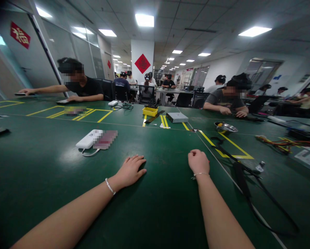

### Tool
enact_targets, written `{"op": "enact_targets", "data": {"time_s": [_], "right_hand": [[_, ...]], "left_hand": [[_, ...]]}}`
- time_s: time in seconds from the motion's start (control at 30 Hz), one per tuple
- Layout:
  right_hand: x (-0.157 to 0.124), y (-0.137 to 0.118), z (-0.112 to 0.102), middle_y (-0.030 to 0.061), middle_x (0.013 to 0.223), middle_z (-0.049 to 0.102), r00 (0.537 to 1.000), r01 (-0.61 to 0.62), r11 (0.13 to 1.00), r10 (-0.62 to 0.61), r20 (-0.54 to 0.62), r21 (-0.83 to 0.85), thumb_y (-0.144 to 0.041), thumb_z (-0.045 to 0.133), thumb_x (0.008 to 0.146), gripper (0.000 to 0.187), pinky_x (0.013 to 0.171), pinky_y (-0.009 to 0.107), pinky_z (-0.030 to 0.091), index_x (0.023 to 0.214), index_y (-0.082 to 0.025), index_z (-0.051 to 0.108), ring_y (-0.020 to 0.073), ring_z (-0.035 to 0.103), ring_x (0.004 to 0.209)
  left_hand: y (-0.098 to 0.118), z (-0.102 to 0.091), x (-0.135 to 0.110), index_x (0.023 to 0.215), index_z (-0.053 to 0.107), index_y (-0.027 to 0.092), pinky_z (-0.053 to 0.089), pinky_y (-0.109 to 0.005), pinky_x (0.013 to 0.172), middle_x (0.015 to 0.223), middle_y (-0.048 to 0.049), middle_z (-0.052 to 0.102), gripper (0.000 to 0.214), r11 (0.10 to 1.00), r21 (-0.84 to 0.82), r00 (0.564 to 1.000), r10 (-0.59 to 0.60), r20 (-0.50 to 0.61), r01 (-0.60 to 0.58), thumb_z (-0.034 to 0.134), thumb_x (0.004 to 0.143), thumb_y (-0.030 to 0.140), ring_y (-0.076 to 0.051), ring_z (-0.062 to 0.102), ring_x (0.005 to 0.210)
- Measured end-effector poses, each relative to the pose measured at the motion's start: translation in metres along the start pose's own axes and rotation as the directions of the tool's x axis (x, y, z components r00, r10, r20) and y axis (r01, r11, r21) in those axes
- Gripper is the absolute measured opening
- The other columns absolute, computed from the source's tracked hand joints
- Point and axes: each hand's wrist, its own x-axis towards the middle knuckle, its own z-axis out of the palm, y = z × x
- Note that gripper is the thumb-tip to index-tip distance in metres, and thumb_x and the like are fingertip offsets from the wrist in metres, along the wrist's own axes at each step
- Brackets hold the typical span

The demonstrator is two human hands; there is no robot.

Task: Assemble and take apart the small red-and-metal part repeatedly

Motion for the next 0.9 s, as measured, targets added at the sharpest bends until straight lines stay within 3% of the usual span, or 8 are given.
{"op": "enact_targets", "data": {"time_s": [0.1, 0.2, 0.3, 0.4, 0.6, 0.67, 0.77, 0.9], "right_hand": [[-0.027, -0.036, 0.016, 0.0042, 0.077, 0.059, 0.968, 0.007, 0.918, -0.106, 0.229, 0.397, -0.033, 0.048, 0.068, 0.023, 0.060, 0.027, 0.042, 0.083, -0.019, 0.058, 0.0155, 0.054, 0.068], [-0.060, -0.069, 0.029, 0.0010, 0.069, 0.056, 0.878, -0.128, 0.768, -0.207, 0.432, 0.628, -0.031, 0.052, 0.066, 0.018, 0.051, 0.021, 0.039, 0.078, -0.018, 0.056, 0.0098, 0.050, 0.056], [-0.087, -0.090, 0.036, -0.0005, 0.064, 0.054, 0.800, -0.198, 0.718, -0.275, 0.533, 0.667, -0.030, 0.054, 0.066, 0.015, 0.044, 0.019, 0.033, 0.071, -0.016, 0.055, 0.0065, 0.045, 0.049], [-0.102, -0.099, 0.040, -0.0023, 0.057, 0.051, 0.777, -0.181, 0.716, -0.317, 0.545, 0.675, -0.030, 0.055, 0.066, 0.015, 0.043, 0.018, 0.031, 0.067, -0.016, 0.053, 0.0055, 0.042, 0.046], [-0.091, -0.093, 0.040, 0.0004, 0.063, 0.055, 0.721, 0.000, 0.799, -0.416, 0.553, 0.601, -0.042, 0.045, 0.073, 0.027, 0.049, 0.022, 0.037, 0.071, -0.017, 0.054, 0.0089, 0.046, 0.051], [-0.074, -0.081, 0.033, 0.0044, 0.074, 0.058, 0.782, 0.208, 0.871, -0.422, 0.459, 0.446, -0.045, 0.039, 0.076, 0.033, 0.058, 0.027, 0.040, 0.076, -0.018, 0.057, 0.0132, 0.051, 0.062], [-0.040, -0.047, 0.017, 0.0117, 0.100, 0.054, 0.912, 0.400, 0.915, -0.394, 0.114, -0.044, -0.038, 0.042, 0.075, 0.032, 0.077, 0.036, 0.037, 0.096, -0.018, 0.056, 0.0236, 0.047, 0.093], [0.001, 0.013, 0.005, 0.0181, 0.121, 0.039, 0.986, 0.115, 0.915, -0.153, -0.070, -0.386, -0.033, 0.039, 0.076, 0.044, 0.083, 0.045, 0.032, 0.116, -0.016, 0.045, 0.0322, 0.033, 0.112]], "left_hand": [[0.001, 0.000, 0.001, 0.119, 0.039, 0.023, 0.021, -0.049, 0.097, 0.126, -0.0075, 0.042, 0.048, 0.999, -0.042, 0.998, 0.010, -0.064, -0.013, 0.045, 0.076, 0.042, -0.027, 0.030, 0.119], [0.005, -0.003, 0.001, 0.120, 0.034, 0.020, 0.032, -0.039, 0.092, 0.118, -0.0094, 0.047, 0.061, 0.991, -0.112, 0.986, 0.056, -0.157, -0.074, 0.058, 0.067, 0.038, -0.024, 0.042, 0.109], [0.011, -0.007, 0.001, 0.118, 0.035, 0.021, 0.041, -0.032, 0.081, 0.104, -0.0063, 0.054, 0.057, 0.982, -0.161, 0.980, 0.073, -0.186, -0.104, 0.059, 0.068, 0.031, -0.020, 0.051, 0.095], [0.015, -0.009, 0.000, 0.109, 0.042, 0.022, 0.042, -0.029, 0.074, 0.095, -0.0039, 0.057, 0.038, 0.980, -0.173, 0.985, 0.077, -0.155, -0.104, 0.054, 0.072, 0.027, -0.018, 0.055, 0.086], [0.012, -0.008, 0.000, 0.095, 0.051, 0.020, 0.042, -0.025, 0.066, 0.084, -0.0022, 0.060, 0.019, 0.967, -0.235, 0.987, 0.064, -0.144, -0.097, 0.046, 0.078, 0.027, -0.015, 0.056, 0.075], [0.009, -0.008, 0.001, 0.100, 0.050, 0.021, 0.042, -0.025, 0.068, 0.086, -0.0023, 0.061, 0.023, 0.955, -0.285, 0.986, 0.029, -0.161, -0.075, 0.042, 0.080, 0.028, -0.015, 0.057, 0.077], [0.006, -0.011, 0.001, 0.104, 0.051, 0.023, 0.042, -0.026, 0.072, 0.092, -0.0018, 0.061, 0.027, 0.941, -0.336, 0.985, -0.019, -0.171, -0.040, 0.041, 0.081, 0.030, -0.015, 0.056, 0.083], [0.004, -0.016, 0.002, 0.104, 0.054, 0.023, 0.041, -0.027, 0.078, 0.095, -0.0018, 0.061, 0.028, 0.933, -0.356, 0.978, -0.031, -0.208, -0.046, 0.043, 0.080, 0.030, -0.015, 0.055, 0.086]]}}
